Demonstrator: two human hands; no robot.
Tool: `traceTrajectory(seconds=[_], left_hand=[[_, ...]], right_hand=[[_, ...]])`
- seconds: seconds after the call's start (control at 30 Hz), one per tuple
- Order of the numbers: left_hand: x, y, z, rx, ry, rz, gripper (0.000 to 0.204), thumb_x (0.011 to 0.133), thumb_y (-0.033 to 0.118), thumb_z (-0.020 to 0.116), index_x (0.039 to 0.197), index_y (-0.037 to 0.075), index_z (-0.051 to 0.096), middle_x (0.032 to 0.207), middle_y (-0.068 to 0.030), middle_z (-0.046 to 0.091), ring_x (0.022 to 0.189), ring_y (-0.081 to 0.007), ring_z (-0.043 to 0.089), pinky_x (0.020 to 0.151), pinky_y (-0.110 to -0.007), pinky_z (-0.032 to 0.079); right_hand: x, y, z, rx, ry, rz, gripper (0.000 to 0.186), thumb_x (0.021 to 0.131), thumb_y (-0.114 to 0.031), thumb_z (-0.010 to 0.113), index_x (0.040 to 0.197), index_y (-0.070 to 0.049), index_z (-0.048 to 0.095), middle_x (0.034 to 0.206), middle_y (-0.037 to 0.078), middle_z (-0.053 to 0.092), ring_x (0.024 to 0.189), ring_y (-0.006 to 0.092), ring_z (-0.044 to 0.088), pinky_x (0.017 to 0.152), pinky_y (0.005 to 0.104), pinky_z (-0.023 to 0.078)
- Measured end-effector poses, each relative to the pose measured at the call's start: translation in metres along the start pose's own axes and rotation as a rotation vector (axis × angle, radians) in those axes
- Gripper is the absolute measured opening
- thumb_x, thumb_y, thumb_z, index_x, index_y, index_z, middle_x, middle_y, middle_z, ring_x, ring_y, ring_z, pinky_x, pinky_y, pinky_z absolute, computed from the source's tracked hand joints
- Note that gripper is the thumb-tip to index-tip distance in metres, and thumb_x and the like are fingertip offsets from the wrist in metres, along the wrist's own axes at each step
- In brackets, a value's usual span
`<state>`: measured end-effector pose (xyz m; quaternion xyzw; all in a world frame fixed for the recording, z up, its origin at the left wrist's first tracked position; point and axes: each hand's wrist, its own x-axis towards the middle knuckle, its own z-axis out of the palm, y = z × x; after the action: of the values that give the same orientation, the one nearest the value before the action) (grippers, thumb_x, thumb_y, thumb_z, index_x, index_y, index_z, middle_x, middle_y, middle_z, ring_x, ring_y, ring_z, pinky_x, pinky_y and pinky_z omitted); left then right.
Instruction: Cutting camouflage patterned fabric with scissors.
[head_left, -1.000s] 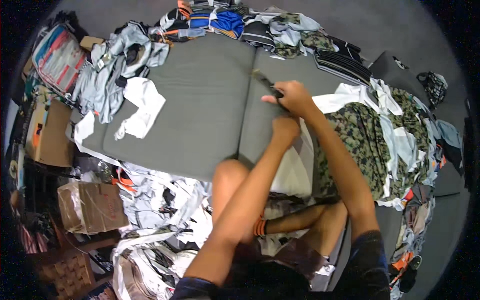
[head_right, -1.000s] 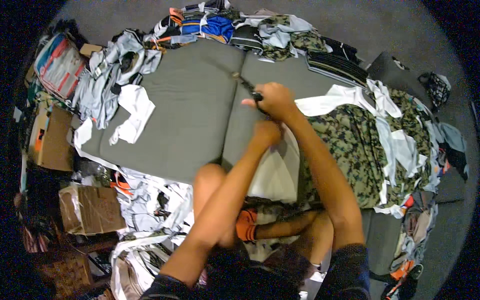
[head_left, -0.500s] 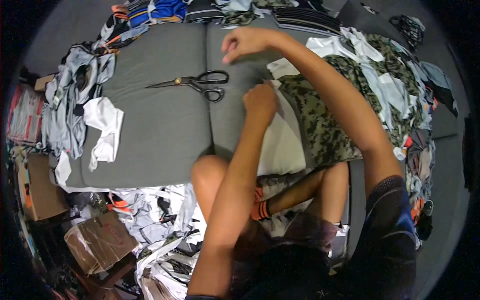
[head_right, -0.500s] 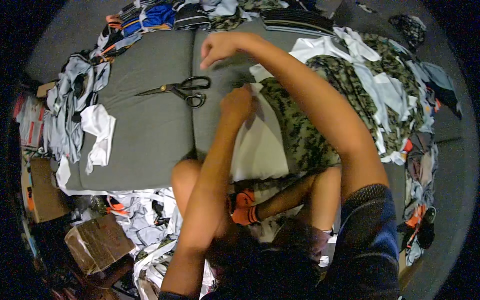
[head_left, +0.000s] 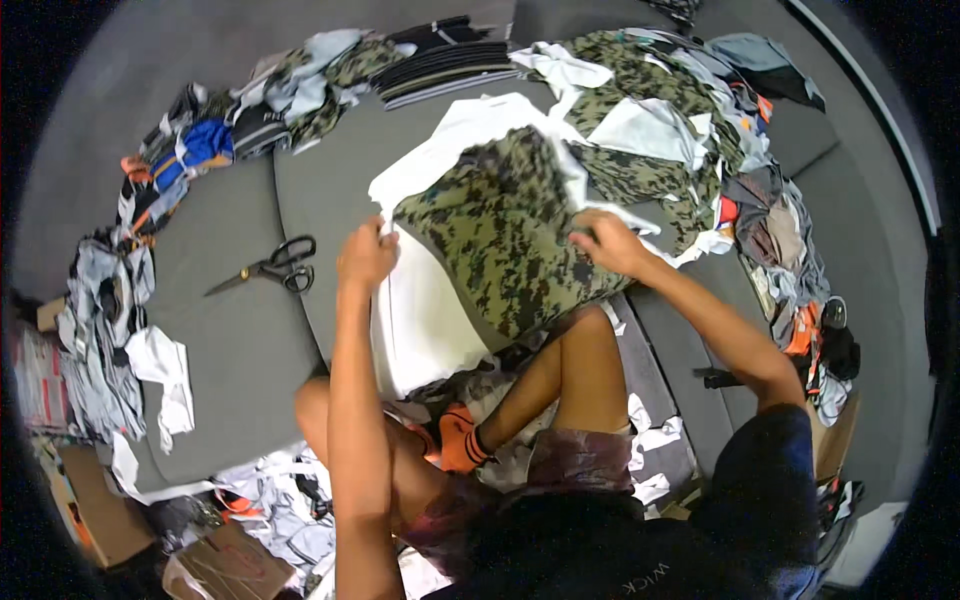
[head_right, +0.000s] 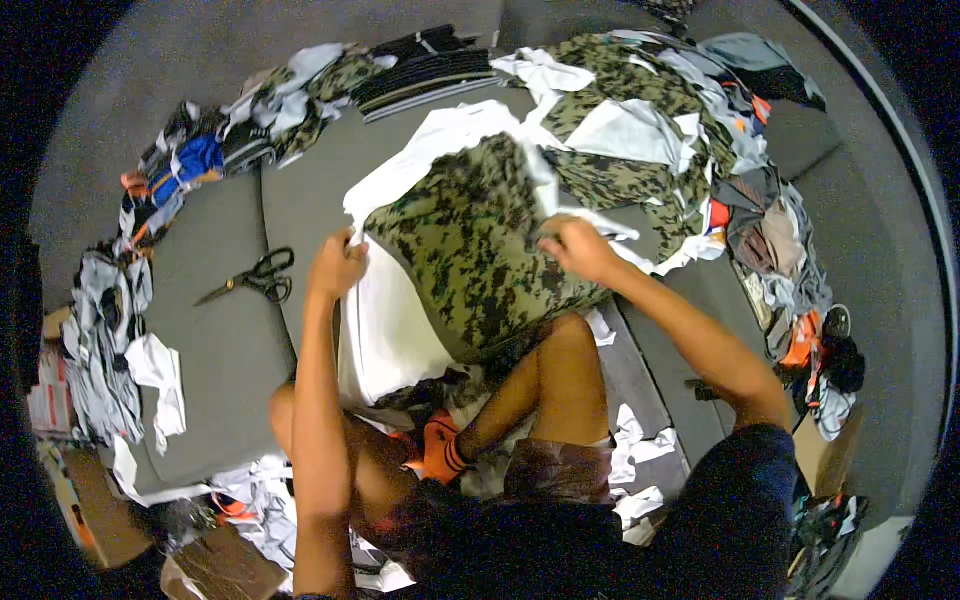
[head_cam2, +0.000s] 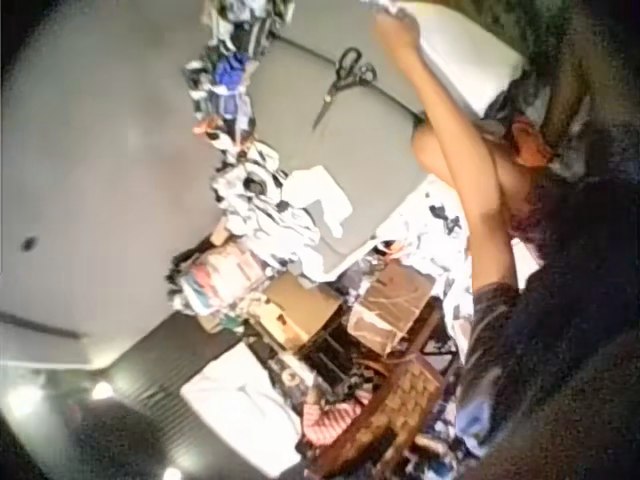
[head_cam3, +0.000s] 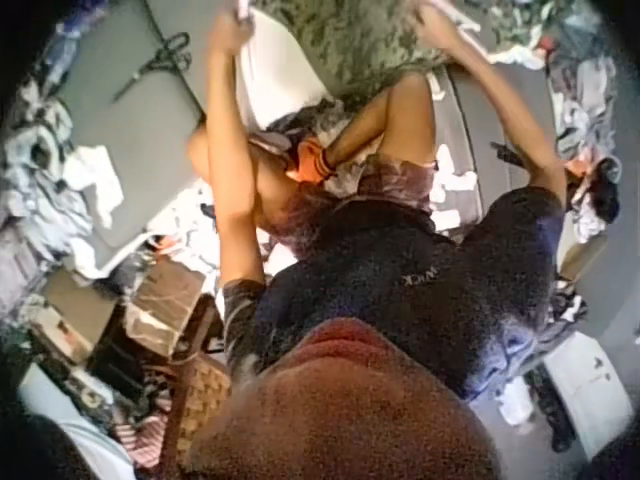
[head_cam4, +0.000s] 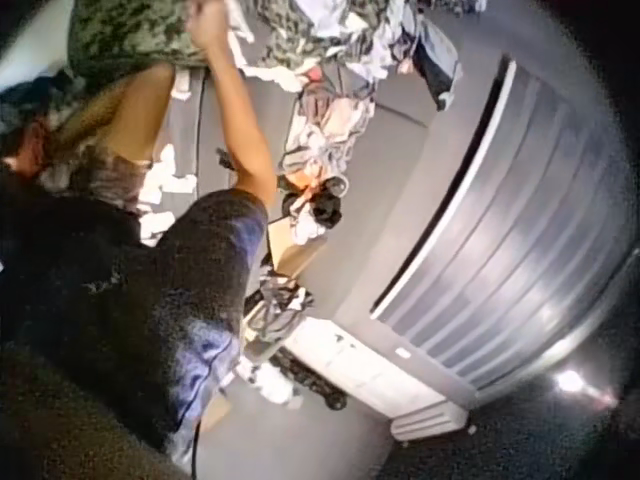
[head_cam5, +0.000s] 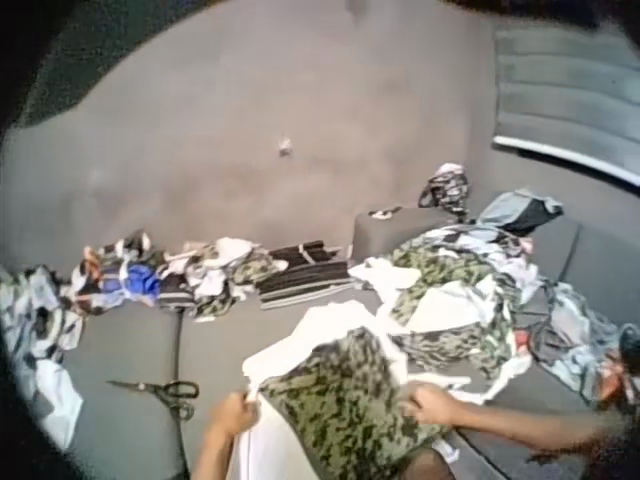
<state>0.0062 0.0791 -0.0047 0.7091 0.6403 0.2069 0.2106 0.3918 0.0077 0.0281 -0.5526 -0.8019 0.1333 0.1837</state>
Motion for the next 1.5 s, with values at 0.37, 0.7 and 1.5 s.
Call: traceTrajectory(seconds=[0.37, 0.7, 1.5], left_hand=[[-0.006, 0.021, -0.012, -0.465, 0.366, 0.251, 0.015, 0.093, 0.015, 0.049, 0.099, 0.001, 0.052, 0.079, -0.0074, 0.055, 0.066, -0.0161, 0.045, 0.062, -0.031, 0.040], [-0.111, 0.133, -0.086, -0.643, 0.480, 0.570, 0.019, 0.092, 0.016, 0.051, 0.104, 0.002, 0.054, 0.089, -0.0067, 0.058, 0.077, -0.0156, 0.050, 0.071, -0.028, 0.042], [-0.200, -0.086, -0.146, 0.039, 0.471, -0.128, 0.046, 0.069, 0.005, 0.047, 0.112, 0.003, 0.063, 0.102, -0.0220, 0.065, 0.093, -0.0400, 0.061, 0.081, -0.043, 0.048]], right_hand=[[0.061, 0.061, -0.274, -0.489, 1.018, 0.125, 0.061, 0.083, -0.038, 0.064, 0.129, -0.004, 0.047, 0.114, 0.021, 0.061, 0.086, 0.0357, 0.063, 0.074, 0.0399, 0.050], [-0.025, -0.176, 0.043, 0.867, -0.200, -0.097, 0.059, 0.081, -0.017, 0.072, 0.129, -0.002, 0.041, 0.111, 0.011, 0.053, 0.090, 0.0142, 0.053, 0.077, 0.0268, 0.045], [-0.015, -0.228, -0.252, 0.632, 0.886, -0.064, 0.032, 0.085, -0.019, 0.053, 0.063, 0.002, 0.061, 0.050, 0.004, 0.051, 0.040, 0.0136, 0.046, 0.038, 0.0267, 0.039]])
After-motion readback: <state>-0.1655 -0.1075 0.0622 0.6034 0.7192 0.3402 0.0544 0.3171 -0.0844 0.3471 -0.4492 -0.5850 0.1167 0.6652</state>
